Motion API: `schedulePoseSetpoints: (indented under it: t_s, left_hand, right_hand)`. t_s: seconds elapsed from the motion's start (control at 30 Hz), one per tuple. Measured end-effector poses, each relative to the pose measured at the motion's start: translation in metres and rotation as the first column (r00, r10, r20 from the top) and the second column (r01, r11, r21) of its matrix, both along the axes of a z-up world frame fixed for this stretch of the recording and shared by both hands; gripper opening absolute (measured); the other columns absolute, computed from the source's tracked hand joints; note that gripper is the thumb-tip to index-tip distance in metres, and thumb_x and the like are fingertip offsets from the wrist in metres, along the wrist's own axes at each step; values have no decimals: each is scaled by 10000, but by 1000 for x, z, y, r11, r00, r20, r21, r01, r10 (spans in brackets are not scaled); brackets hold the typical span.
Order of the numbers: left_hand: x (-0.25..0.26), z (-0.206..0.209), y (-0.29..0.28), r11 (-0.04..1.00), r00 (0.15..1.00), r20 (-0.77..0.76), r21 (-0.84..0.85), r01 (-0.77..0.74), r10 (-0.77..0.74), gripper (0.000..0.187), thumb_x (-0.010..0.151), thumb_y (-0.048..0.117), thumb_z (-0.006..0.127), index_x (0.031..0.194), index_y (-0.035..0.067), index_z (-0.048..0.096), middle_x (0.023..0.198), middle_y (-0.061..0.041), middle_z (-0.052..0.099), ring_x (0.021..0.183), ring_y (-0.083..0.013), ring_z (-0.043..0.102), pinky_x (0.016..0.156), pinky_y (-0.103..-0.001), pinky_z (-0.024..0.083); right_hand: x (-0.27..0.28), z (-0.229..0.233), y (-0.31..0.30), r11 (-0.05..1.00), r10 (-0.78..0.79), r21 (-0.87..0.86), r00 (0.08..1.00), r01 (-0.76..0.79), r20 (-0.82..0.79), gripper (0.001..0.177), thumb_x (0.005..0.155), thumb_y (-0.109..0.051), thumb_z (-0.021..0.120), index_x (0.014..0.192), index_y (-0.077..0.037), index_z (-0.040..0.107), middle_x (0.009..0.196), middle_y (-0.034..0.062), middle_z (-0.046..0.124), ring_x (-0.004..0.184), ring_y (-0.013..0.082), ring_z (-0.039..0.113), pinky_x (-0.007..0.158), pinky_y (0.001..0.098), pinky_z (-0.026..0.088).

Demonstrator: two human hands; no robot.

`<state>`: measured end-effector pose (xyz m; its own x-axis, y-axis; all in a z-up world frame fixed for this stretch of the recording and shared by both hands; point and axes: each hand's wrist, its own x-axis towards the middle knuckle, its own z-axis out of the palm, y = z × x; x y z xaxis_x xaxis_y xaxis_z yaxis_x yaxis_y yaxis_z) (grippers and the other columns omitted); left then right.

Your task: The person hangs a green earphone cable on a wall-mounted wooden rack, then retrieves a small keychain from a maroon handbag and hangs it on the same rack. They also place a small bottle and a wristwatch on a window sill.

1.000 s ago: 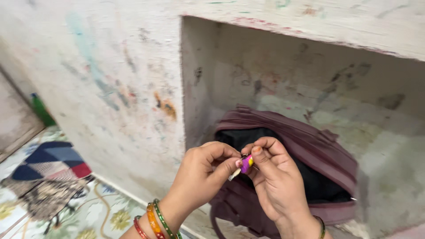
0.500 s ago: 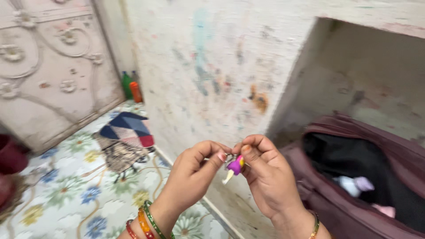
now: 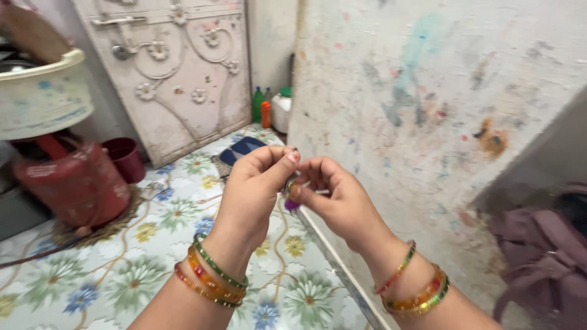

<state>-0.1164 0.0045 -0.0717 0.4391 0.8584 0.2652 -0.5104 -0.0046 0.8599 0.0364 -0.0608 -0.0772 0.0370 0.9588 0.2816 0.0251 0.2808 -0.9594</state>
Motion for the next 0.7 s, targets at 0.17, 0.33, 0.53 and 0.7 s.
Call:
schedulePoseSetpoints:
  t_s: [0.17, 0.33, 0.53, 0.7]
  left_hand:
    - [-71, 10, 6, 996, 997, -16, 56, -74, 75, 140, 941, 134, 699, 988, 4, 723, 869, 1, 691, 775, -73, 580, 697, -243, 463]
    - [-144, 12, 8, 977, 977, -54, 73, -201, 205, 122, 924, 125, 699, 983, 20, 719, 886, 1, 709, 809, -67, 615, 743, -235, 493]
    - [-214, 6, 4, 961, 958, -86, -1, -276, 275, 152, 980, 136, 715, 1033, -3, 746, 868, -31, 674, 723, -110, 524, 614, -286, 411]
    - [-247, 8, 11, 939, 939, -39, 35, -341, 342, 121, 915, 94, 705, 991, 2, 723, 910, -8, 720, 825, -67, 625, 743, -229, 502]
  right_hand:
    - [-68, 6, 32, 986, 104, 131, 994, -100, -21, 215, 981, -144, 699, 1129, 10, 677, 985, 25, 711, 880, 95, 644, 822, 275, 548]
    - [-135, 6, 51, 979, 170, 129, 982, -159, -82, 180, 992, -121, 701, 1086, 29, 673, 977, 45, 724, 876, 107, 650, 812, 284, 547]
    - [-207, 11, 69, 953, 274, 168, 955, -253, -117, 220, 965, -86, 689, 1159, 10, 645, 1043, 62, 730, 965, 116, 682, 892, 294, 569]
    - [-242, 16, 86, 913, 401, 153, 903, -379, -152, 273, 950, -82, 673, 1208, 7, 648, 1081, 57, 739, 982, 116, 688, 907, 301, 575]
